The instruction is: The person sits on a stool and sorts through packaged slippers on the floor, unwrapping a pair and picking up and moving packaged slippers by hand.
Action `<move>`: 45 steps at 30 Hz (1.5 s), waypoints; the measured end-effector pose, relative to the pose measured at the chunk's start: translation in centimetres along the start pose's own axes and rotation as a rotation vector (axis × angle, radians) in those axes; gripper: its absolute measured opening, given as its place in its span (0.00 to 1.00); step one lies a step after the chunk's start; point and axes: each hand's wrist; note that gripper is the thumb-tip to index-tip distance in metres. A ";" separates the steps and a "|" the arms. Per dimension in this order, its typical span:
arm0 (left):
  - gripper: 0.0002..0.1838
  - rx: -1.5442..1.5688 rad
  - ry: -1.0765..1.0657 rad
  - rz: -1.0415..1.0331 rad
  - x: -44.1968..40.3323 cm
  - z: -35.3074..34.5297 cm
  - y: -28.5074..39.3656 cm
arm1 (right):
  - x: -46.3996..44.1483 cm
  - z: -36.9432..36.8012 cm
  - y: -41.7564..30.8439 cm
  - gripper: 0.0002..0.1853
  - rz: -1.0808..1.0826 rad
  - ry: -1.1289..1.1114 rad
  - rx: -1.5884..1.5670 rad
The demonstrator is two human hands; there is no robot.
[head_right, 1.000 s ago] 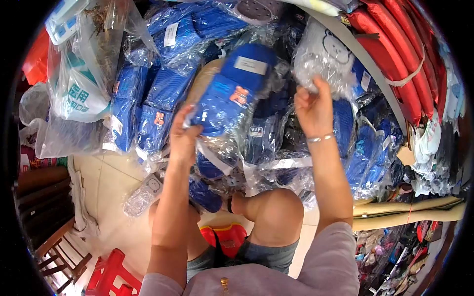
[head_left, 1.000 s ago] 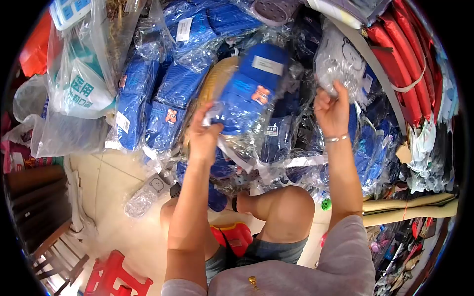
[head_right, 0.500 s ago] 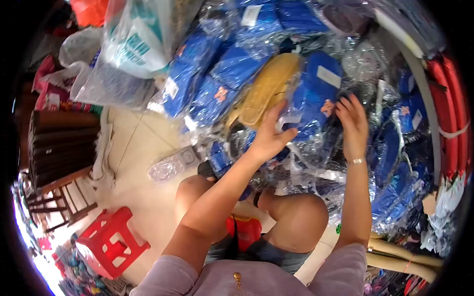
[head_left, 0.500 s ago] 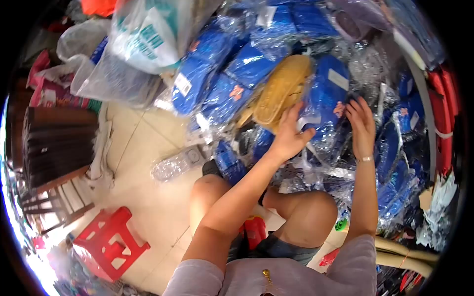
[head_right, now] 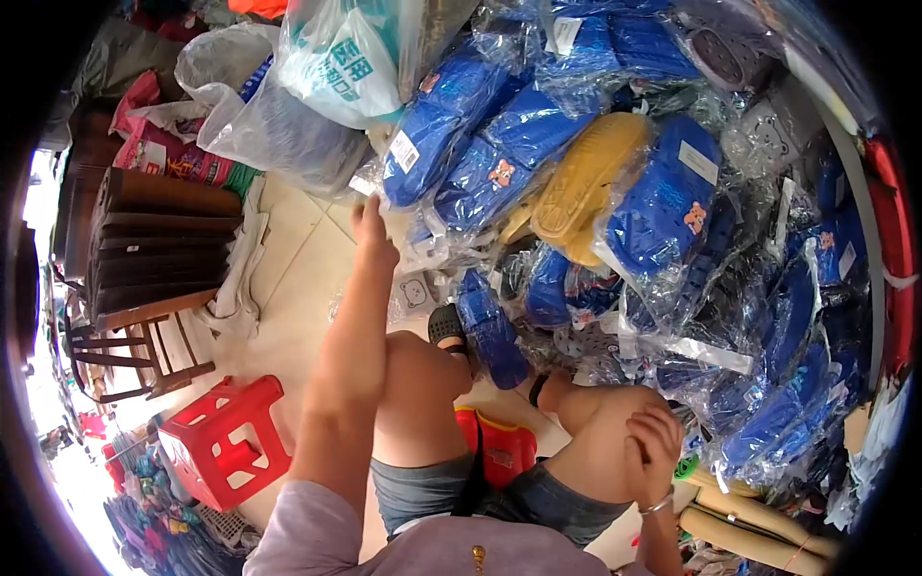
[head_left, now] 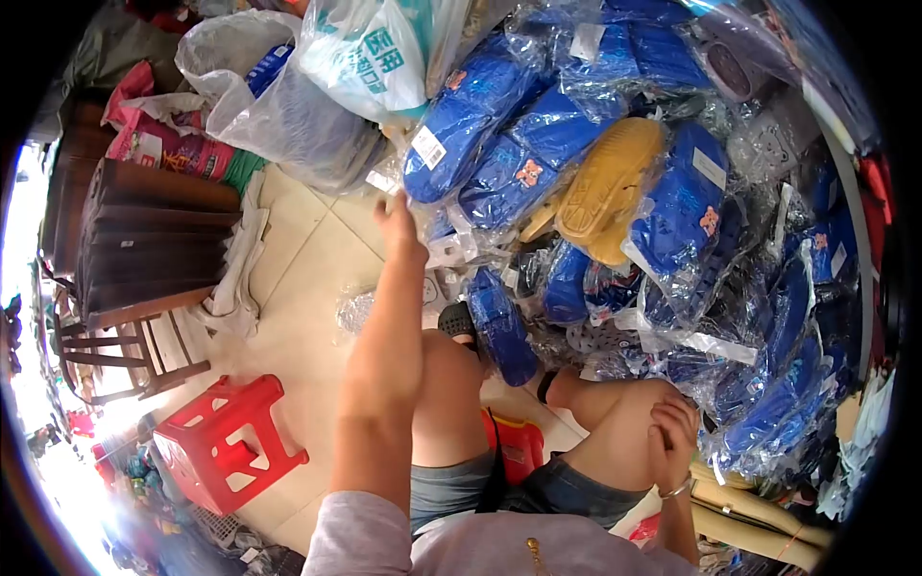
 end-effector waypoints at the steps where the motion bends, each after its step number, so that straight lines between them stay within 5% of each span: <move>1: 0.39 0.002 -0.033 0.165 -3.3 1.1 -1.2 | 0.0 0.0 -0.4 0.08 0.122 -0.004 0.150; 5: 0.37 0.143 -0.041 0.369 -6.7 1.4 -2.5 | 0.2 -0.4 -0.2 0.06 0.036 0.095 0.117; 7: 0.36 0.251 -0.389 0.321 -5.6 -0.8 -1.5 | 0.3 -0.3 0.2 0.06 0.029 0.110 0.114; 8: 0.35 0.389 -0.639 0.466 -5.5 -3.0 -1.2 | 0.5 -0.2 0.4 0.06 0.022 0.101 0.107; 12: 0.25 -0.059 -0.720 -0.023 2.4 -9.0 -0.6 | -0.5 -0.2 0.3 0.05 -0.029 0.136 0.127; 16: 0.21 -0.094 -0.446 -0.068 4.1 -13.2 -0.9 | -1.2 -0.3 0.6 0.05 0.009 0.103 0.092; 20: 0.23 0.401 -0.656 0.106 -3.2 -11.1 -0.7 | -1.1 0.0 0.8 0.06 -0.038 0.117 0.063; 24: 0.24 0.201 -0.474 0.024 -3.4 -7.0 3.8 | -0.9 0.1 1.3 0.05 -0.078 0.151 0.052; 28: 0.32 -0.083 -0.327 -0.131 -4.3 -7.1 1.4 | -0.9 0.2 1.6 0.06 -0.058 0.152 0.043; 30: 0.36 -0.159 -0.333 -0.320 -4.7 -7.7 -0.4 | -0.8 0.3 1.6 0.06 -0.043 0.135 0.045; 32: 0.36 -0.398 0.210 -0.957 -4.7 -8.7 0.3 | -0.5 0.4 1.8 0.06 -0.043 0.147 0.038; 34: 0.34 -0.497 0.220 -1.584 3.6 -10.4 3.4 | -0.6 0.5 2.0 0.07 -0.045 0.164 0.030; 35: 0.30 -0.497 -0.036 -1.620 5.3 -11.7 4.1 | -0.7 0.6 2.0 0.07 -0.031 0.164 0.031; 36: 0.26 -0.554 -0.326 -1.453 5.6 -13.4 4.2 | -0.8 0.7 2.0 0.08 -0.016 0.163 0.032; 38: 0.18 -0.472 -0.694 -0.655 5.9 -18.0 3.7 | -0.9 0.7 2.4 0.08 0.001 0.174 0.017; 42: 0.09 -0.276 -0.819 -0.379 0.7 -26.0 3.8 | -0.7 0.9 2.9 0.09 0.020 0.186 -0.004; 44: 0.11 -0.032 -0.750 0.159 -0.5 -28.1 5.2 | -0.4 0.9 3.3 0.08 0.014 0.211 -0.020; 45: 0.09 -0.061 -0.707 0.136 0.8 -28.5 5.4 | -0.2 0.9 3.5 0.08 0.016 0.222 -0.035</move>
Point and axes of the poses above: each hand's wrist, its own x-axis away from the middle knuckle, its own z-axis out of the back of the hand, y = z × x, and after that the axes turned 12 degrees about z, right-handed
